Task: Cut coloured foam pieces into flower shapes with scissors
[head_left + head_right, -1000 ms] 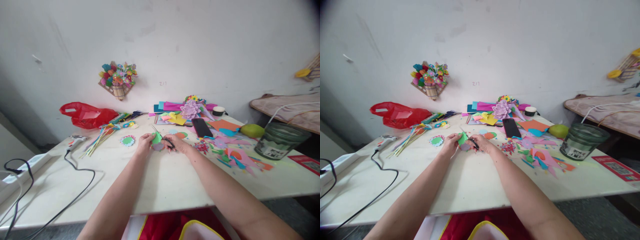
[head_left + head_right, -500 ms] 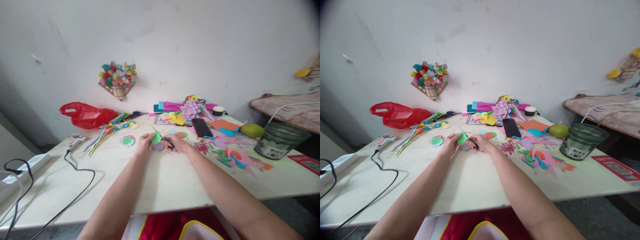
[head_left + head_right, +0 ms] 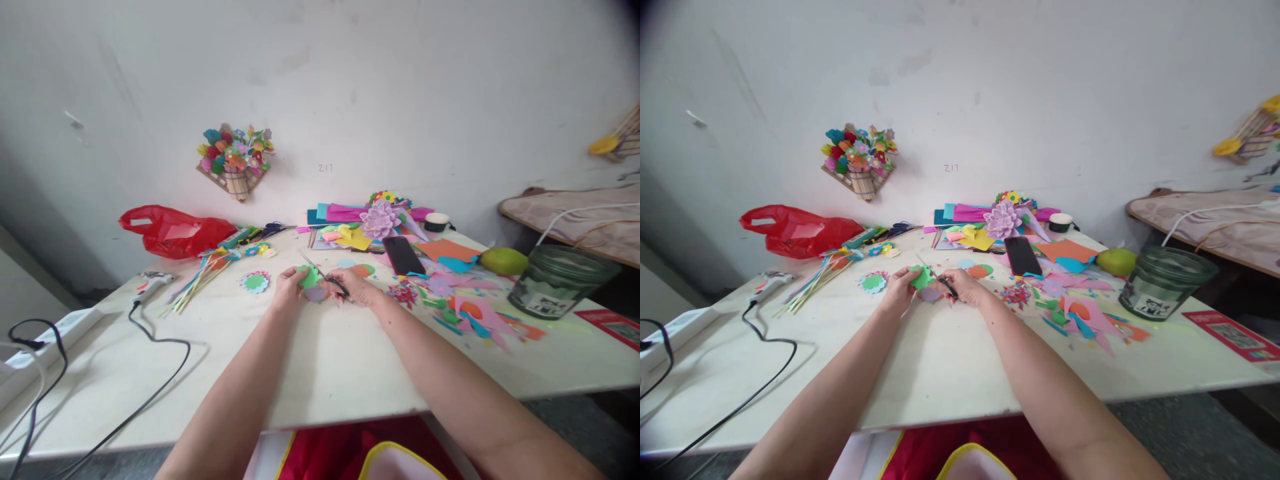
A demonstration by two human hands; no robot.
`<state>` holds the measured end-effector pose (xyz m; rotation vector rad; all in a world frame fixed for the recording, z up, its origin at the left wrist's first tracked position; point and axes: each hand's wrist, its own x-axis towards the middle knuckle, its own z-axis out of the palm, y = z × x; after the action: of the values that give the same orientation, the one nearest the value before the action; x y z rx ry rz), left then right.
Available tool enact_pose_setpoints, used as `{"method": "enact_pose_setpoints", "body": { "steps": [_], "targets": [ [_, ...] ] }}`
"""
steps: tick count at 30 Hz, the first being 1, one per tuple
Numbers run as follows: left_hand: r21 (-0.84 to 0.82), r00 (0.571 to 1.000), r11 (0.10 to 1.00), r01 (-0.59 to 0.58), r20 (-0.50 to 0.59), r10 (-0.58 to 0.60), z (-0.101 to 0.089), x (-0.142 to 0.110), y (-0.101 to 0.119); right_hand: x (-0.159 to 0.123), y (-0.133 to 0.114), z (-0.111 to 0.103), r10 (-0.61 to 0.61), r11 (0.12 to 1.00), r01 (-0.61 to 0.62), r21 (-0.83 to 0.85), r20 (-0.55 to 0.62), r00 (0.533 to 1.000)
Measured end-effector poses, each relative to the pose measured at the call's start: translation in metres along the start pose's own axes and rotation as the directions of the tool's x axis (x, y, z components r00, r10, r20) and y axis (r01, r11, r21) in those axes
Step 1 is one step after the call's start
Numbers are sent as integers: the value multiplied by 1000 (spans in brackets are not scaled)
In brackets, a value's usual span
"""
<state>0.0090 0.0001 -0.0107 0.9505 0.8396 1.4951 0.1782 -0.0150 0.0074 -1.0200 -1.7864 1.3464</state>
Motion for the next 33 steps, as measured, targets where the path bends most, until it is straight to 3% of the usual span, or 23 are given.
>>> {"method": "enact_pose_setpoints", "body": {
  "steps": [13,21,33],
  "targets": [
    [-9,1000,1000,6,-10,-6,0,-2,2,4,10,-5,26,997,-30,65,61,998],
    [49,1000,999,-4,-23,6,1,-3,4,6,16,-11,-13,1000,12,8,77,997],
    [70,994,997,41,97,-48,1,-5,6,0,8,-18,-5,989,22,-143,120,993]
  ]
}}
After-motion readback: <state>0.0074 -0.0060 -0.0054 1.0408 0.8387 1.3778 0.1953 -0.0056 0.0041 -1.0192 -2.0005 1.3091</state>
